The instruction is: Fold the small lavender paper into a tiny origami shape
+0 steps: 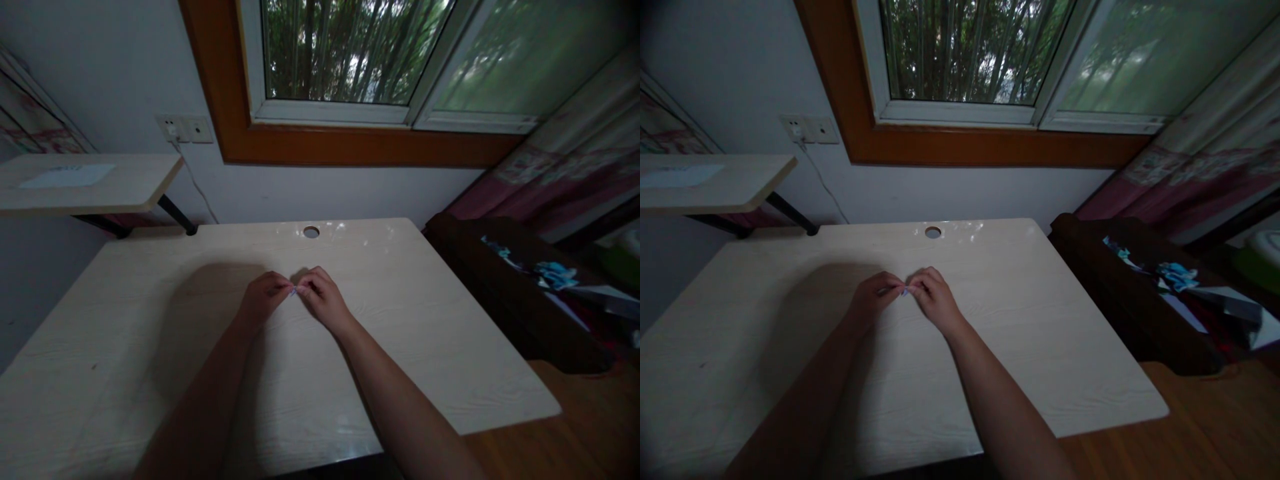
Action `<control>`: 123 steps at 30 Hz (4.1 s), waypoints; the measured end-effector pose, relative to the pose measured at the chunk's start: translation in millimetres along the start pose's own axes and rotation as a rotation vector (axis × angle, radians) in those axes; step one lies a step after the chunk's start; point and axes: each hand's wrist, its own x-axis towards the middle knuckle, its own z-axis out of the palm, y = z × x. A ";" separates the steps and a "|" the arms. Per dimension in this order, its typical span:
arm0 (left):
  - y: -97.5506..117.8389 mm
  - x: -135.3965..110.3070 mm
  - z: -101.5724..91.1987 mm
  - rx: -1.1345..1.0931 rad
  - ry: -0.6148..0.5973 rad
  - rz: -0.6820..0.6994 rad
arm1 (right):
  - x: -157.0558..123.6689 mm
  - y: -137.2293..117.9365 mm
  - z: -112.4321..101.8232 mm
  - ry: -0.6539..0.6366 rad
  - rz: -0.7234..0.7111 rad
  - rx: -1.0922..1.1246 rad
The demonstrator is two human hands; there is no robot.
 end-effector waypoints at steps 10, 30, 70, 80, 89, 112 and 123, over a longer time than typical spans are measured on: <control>3.8 -0.7 -0.2 0.010 -0.014 -0.004 | -0.6 -0.2 1.7 0.043 0.036 0.032; 6.3 2.6 6.3 0.035 0.048 0.038 | -1.1 2.9 2.0 0.051 -0.048 -0.021; -0.5 7.9 7.8 -0.002 0.104 0.027 | 1.4 7.3 5.5 0.176 0.041 0.004; -1.9 7.0 7.5 0.006 0.120 0.028 | 1.0 5.3 5.4 0.180 0.074 0.027; -0.7 4.7 8.3 0.039 0.117 0.073 | 0.2 4.4 3.2 0.168 0.040 -0.005; 1.2 3.2 11.1 0.154 0.130 0.096 | -0.2 6.1 5.2 0.163 0.079 0.018; -0.4 6.9 9.6 0.051 0.144 0.041 | 1.9 3.9 3.9 0.173 0.104 0.063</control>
